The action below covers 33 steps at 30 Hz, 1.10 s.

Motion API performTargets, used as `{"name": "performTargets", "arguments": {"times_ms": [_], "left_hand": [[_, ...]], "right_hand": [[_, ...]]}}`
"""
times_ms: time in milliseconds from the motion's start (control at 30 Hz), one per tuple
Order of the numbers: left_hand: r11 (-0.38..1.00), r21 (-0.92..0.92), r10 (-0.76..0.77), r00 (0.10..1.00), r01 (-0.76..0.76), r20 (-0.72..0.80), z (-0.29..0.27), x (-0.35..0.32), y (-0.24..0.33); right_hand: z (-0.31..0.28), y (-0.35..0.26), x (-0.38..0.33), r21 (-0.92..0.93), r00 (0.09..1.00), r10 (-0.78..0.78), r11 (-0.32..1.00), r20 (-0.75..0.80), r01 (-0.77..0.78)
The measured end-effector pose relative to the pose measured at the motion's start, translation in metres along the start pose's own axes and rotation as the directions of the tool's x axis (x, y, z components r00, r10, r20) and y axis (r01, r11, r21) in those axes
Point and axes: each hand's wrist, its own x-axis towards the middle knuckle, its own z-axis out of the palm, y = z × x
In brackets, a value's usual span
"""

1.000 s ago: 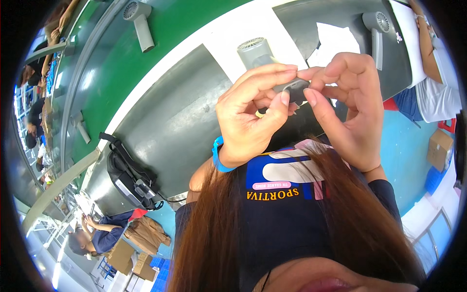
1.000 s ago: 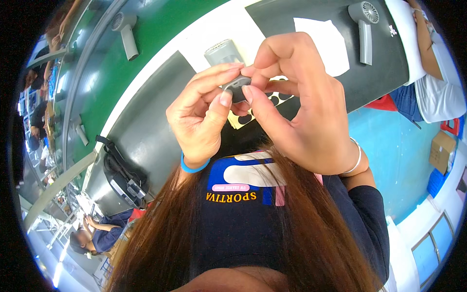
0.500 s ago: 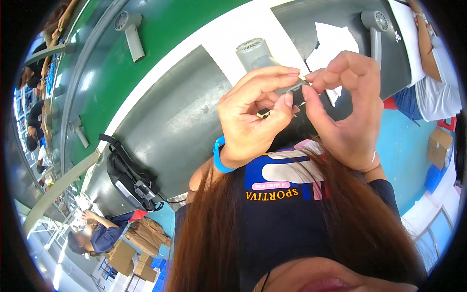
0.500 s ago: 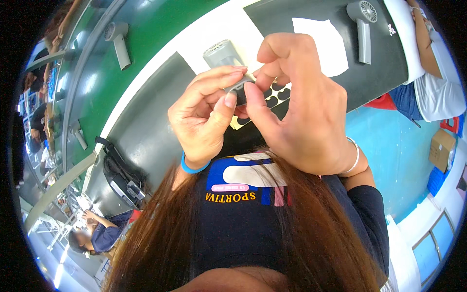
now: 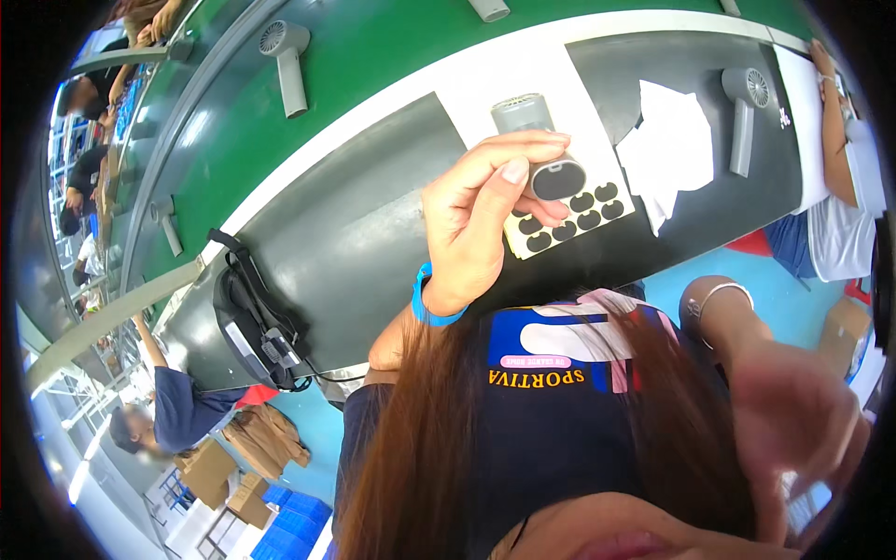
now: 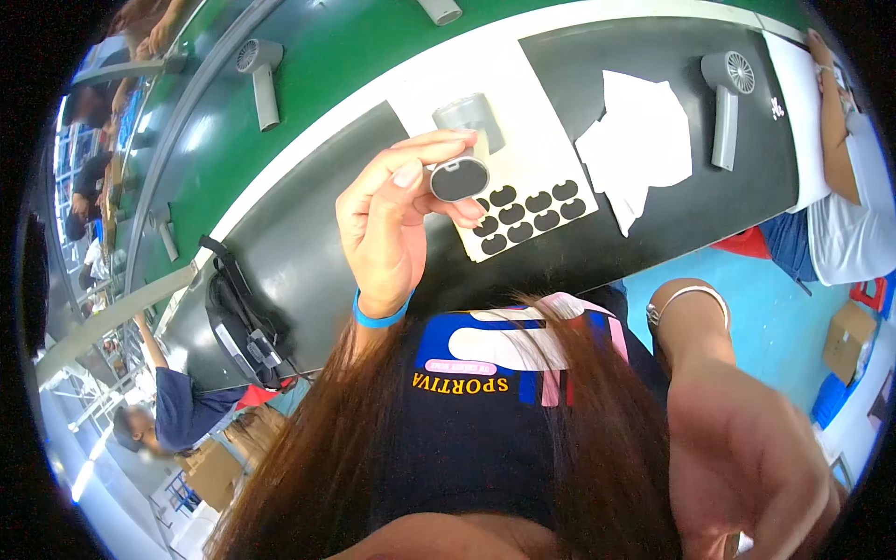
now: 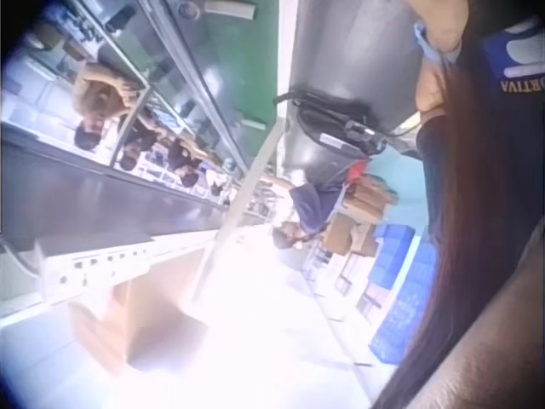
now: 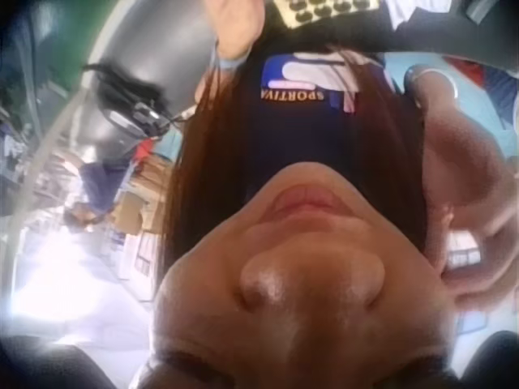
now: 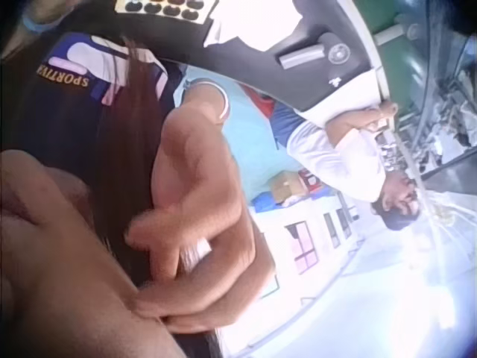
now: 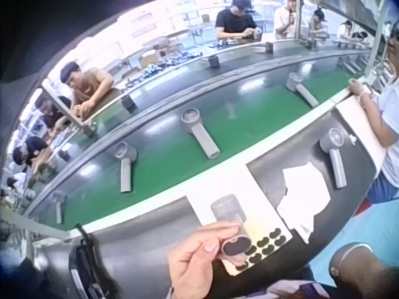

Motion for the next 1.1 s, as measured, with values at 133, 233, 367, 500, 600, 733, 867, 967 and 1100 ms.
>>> {"name": "performTargets", "arguments": {"times_ms": [133,233,367,500,600,733,867,967,1100], "left_hand": [[1.000,-0.009,-0.003,1.000,0.003,-0.024,-0.003,-0.001,0.004],[1.000,-0.014,0.005,1.000,-0.005,-0.020,-0.004,-0.001,0.005],[1.000,-0.016,-0.003,0.998,0.002,-0.055,-0.001,0.005,0.008],[0.985,0.108,0.140,0.989,-0.135,-0.042,0.000,0.028,0.011],[0.921,0.286,0.256,0.965,-0.264,0.066,-0.007,0.073,0.001],[0.754,0.479,0.434,0.888,-0.449,0.149,-0.034,0.158,-0.043],[0.807,0.466,0.356,0.928,-0.364,0.108,-0.068,0.209,-0.073],[0.776,0.518,0.313,0.933,-0.360,0.179,-0.065,0.200,-0.064],[0.224,0.896,0.493,0.837,-0.384,0.235,-0.073,0.154,-0.032]], "right_hand": [[0.002,-0.002,-0.003,0.000,0.962,-0.234,0.972,-0.143,0.236],[0.004,0.003,-0.003,0.048,0.981,-0.150,0.986,-0.124,0.157],[0.007,0.008,0.002,0.063,0.989,-0.103,0.992,-0.106,0.110],[0.013,0.017,0.009,0.072,0.983,-0.145,0.986,-0.111,0.153],[0.015,0.025,0.018,0.097,0.978,-0.188,0.976,-0.095,0.197],[0.000,0.022,0.017,0.099,0.978,0.020,0.994,0.209,-0.042],[0.000,0.023,0.001,-0.140,0.993,0.014,0.990,0.116,0.003],[0.017,0.032,0.005,-0.638,0.973,0.225,0.742,-0.050,-0.205],[0.009,0.050,0.024,-0.869,0.854,0.480,0.490,0.198,-0.074]]}}
